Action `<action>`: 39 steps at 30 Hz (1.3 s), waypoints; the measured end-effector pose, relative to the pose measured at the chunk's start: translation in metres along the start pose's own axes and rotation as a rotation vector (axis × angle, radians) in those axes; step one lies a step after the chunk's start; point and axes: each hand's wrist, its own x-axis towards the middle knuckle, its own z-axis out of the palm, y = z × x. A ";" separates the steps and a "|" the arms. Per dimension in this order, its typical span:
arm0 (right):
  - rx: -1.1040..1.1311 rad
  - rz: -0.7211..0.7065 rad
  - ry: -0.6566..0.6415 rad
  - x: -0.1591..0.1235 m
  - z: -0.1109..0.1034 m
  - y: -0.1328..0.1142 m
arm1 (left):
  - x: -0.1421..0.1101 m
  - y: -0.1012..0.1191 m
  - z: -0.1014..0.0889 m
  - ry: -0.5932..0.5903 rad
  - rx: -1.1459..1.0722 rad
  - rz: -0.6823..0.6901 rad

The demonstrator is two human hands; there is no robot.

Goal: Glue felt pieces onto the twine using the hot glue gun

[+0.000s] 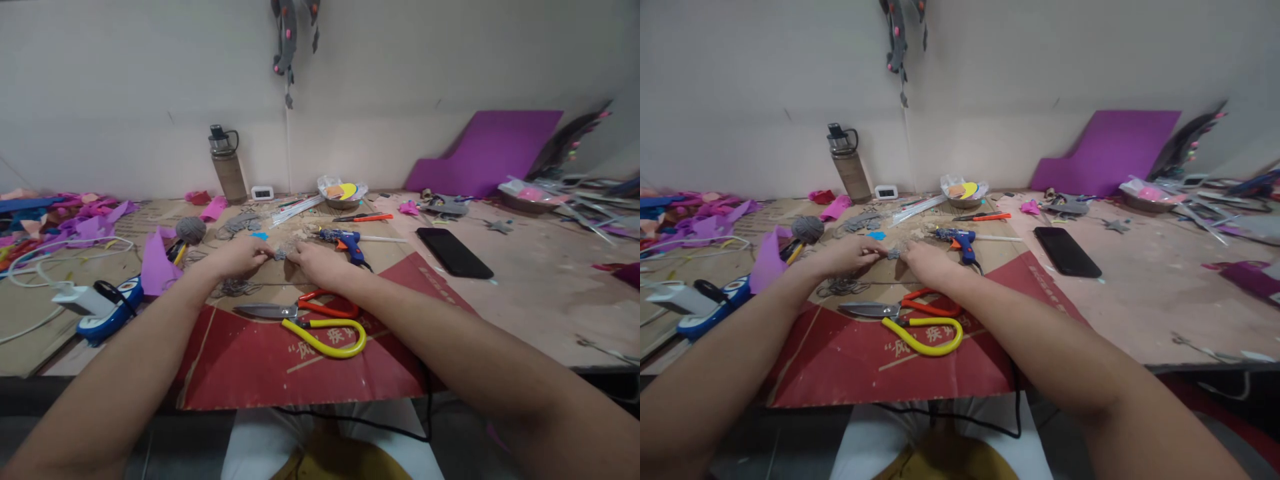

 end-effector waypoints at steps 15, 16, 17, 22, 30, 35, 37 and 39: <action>0.010 -0.020 0.025 0.001 0.006 0.004 | 0.001 -0.009 -0.003 0.391 -0.054 -0.094; 0.014 -0.017 0.024 0.001 0.006 0.004 | 0.000 -0.010 -0.005 0.446 -0.051 -0.119; 0.018 -0.015 0.023 0.001 0.006 0.004 | -0.001 -0.010 -0.007 0.524 -0.053 -0.153; 0.037 -0.003 0.020 0.001 0.006 0.003 | -0.009 -0.019 -0.018 0.907 -0.078 -0.352; 0.032 0.014 0.025 -0.001 0.004 0.000 | -0.013 -0.025 -0.022 1.076 -0.147 -0.398; 0.029 0.019 0.032 -0.001 0.005 0.000 | -0.014 -0.024 -0.023 1.080 -0.136 -0.412; 0.017 0.016 0.036 -0.001 0.004 0.000 | -0.014 -0.022 -0.023 1.063 -0.143 -0.419; 0.014 0.006 0.030 -0.001 0.003 -0.001 | -0.013 -0.020 -0.022 0.988 -0.156 -0.406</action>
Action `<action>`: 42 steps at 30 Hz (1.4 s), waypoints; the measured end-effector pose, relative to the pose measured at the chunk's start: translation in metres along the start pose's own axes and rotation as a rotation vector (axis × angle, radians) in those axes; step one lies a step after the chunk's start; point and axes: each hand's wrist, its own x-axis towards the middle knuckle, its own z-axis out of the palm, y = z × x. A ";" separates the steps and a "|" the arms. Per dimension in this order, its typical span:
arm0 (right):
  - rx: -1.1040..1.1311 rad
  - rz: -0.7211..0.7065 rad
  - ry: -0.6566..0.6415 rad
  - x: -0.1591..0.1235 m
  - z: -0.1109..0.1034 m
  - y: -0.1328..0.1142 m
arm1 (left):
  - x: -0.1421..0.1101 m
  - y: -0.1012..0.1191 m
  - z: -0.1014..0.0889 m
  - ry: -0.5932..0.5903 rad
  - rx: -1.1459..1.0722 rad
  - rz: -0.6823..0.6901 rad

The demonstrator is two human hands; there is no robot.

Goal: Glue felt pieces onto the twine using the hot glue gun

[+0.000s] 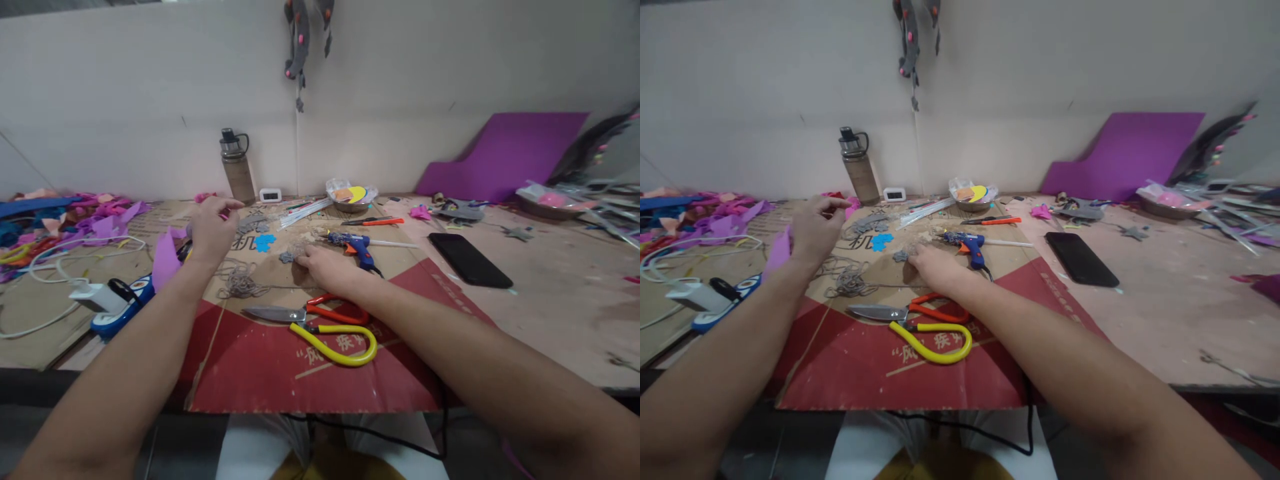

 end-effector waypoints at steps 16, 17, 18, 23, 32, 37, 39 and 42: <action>0.026 0.003 -0.015 -0.001 0.001 0.002 | -0.001 0.001 0.003 -0.249 0.092 0.095; 0.029 0.005 -0.013 -0.001 0.001 0.001 | 0.001 0.000 0.000 -0.176 0.090 0.060; 0.031 0.005 -0.011 0.000 0.001 0.001 | 0.002 -0.001 -0.003 -0.111 0.086 0.032; 0.030 -0.007 -0.004 0.001 0.003 0.002 | 0.006 -0.006 -0.015 0.127 -0.026 -0.026; -0.011 -0.014 -0.001 -0.001 0.001 0.001 | 0.003 0.001 -0.012 0.130 -0.089 -0.053; -0.005 -0.015 -0.014 0.000 0.002 0.002 | 0.001 0.001 -0.010 0.118 -0.088 -0.050; -0.001 -0.021 -0.001 0.000 0.002 0.002 | 0.001 0.001 -0.009 0.120 -0.089 -0.045; -0.005 -0.019 -0.004 -0.001 0.001 0.002 | 0.001 0.003 -0.009 0.113 -0.086 -0.053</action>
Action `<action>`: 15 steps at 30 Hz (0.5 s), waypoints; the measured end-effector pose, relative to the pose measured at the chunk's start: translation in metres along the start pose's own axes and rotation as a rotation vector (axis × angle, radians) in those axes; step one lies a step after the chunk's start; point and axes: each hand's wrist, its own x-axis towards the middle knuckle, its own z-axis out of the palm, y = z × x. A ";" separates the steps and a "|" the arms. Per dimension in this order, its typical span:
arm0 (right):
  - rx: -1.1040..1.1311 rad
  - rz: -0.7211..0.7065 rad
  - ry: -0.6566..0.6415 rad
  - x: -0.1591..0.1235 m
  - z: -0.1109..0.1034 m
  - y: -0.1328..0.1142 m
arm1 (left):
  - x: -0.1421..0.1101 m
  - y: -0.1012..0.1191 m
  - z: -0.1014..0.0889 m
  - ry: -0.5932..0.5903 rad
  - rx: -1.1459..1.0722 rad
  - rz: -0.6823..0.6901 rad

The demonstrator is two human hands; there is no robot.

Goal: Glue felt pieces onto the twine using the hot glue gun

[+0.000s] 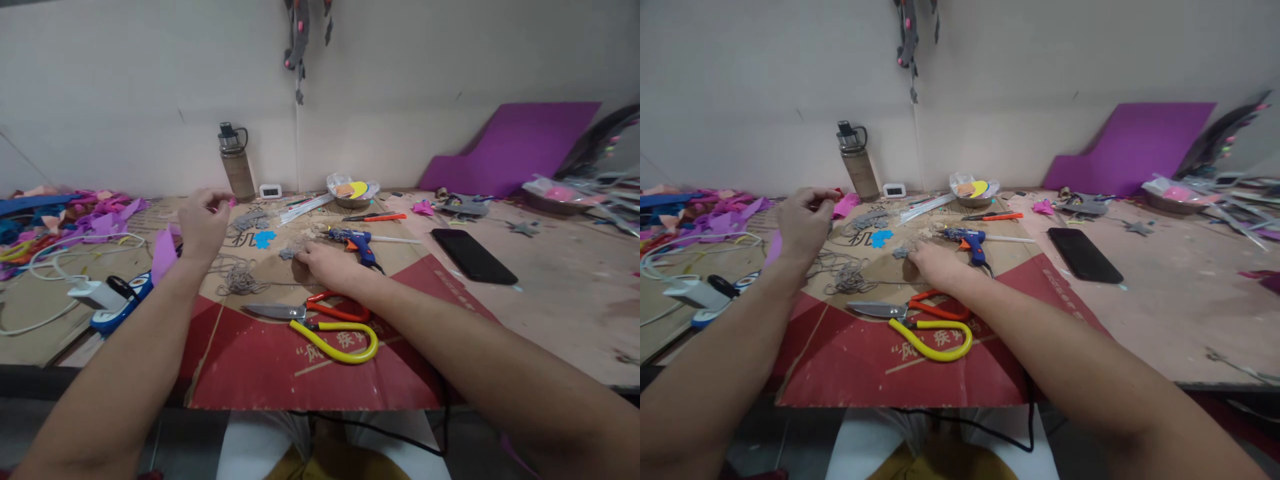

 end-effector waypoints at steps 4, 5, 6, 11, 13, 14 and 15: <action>0.000 0.003 -0.018 -0.001 -0.001 -0.001 | -0.001 0.002 0.001 -0.033 0.002 -0.011; -0.004 0.004 -0.017 0.000 -0.001 -0.001 | -0.001 0.002 0.001 -0.039 -0.001 -0.010; -0.010 0.005 -0.014 0.000 -0.001 0.000 | -0.001 0.002 0.001 -0.045 -0.003 -0.008; -0.024 0.002 -0.002 0.001 0.004 0.002 | -0.002 -0.001 0.004 -0.058 -0.005 0.000; -0.020 -0.001 0.001 0.001 0.005 0.003 | -0.003 -0.002 0.005 -0.061 -0.006 0.004; -0.017 -0.001 0.002 0.001 0.005 0.003 | -0.003 -0.002 0.005 -0.062 -0.002 0.006; -0.013 0.001 0.001 0.001 0.005 0.003 | -0.003 -0.001 0.005 -0.063 0.006 0.006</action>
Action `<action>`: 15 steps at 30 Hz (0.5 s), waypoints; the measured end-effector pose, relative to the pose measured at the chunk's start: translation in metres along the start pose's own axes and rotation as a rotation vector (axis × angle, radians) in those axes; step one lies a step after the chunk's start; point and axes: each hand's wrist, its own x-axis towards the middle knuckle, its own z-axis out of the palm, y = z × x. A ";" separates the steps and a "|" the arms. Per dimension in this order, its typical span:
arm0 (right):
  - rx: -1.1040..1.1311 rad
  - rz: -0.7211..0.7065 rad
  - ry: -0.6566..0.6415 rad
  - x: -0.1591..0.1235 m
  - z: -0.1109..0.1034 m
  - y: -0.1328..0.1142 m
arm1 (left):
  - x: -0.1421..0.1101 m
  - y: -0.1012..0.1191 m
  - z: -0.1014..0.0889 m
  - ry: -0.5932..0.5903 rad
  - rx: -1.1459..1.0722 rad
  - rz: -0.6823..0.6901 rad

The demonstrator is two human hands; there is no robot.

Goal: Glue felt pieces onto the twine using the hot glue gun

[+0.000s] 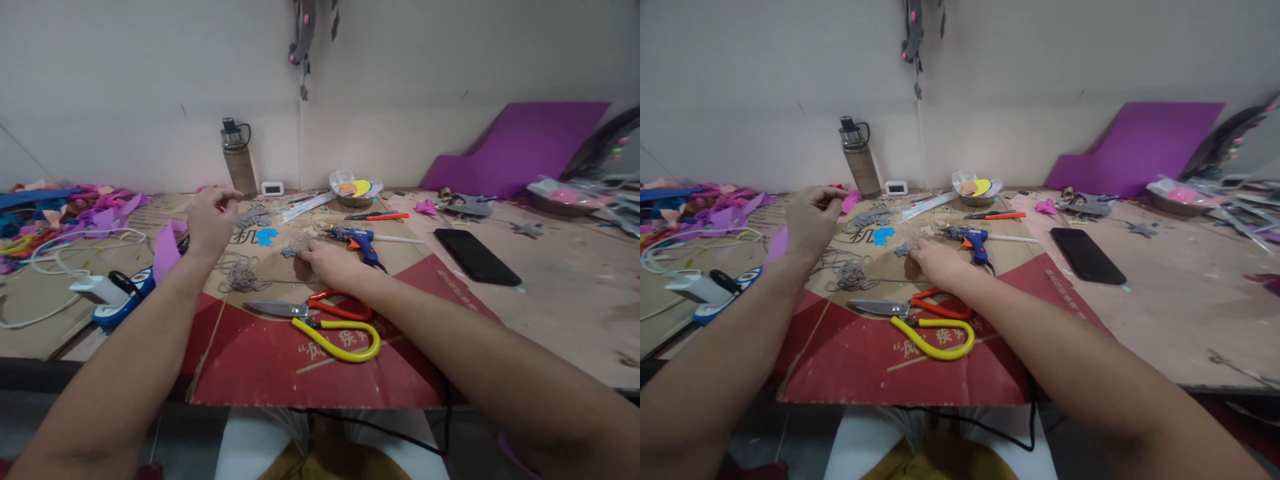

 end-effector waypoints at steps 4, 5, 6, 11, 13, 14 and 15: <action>0.013 0.002 -0.010 0.000 0.000 0.000 | 0.000 0.002 -0.001 -0.029 0.047 0.005; 0.014 0.000 -0.013 0.000 0.000 0.000 | 0.000 0.003 -0.001 -0.067 0.053 0.016; 0.015 -0.001 -0.014 0.000 0.000 0.000 | 0.000 0.004 0.000 -0.121 0.056 0.035; 0.012 0.015 -0.005 0.000 0.000 -0.001 | -0.003 0.008 0.005 -0.528 0.061 0.235; 0.013 0.021 -0.008 0.000 -0.001 -0.001 | -0.006 0.007 0.008 -0.664 0.067 0.336; 0.013 0.020 -0.009 0.000 -0.001 -0.001 | -0.007 0.007 0.009 -0.715 0.071 0.380; 0.015 0.019 -0.008 0.000 -0.001 -0.001 | -0.008 0.006 0.010 -0.754 0.074 0.411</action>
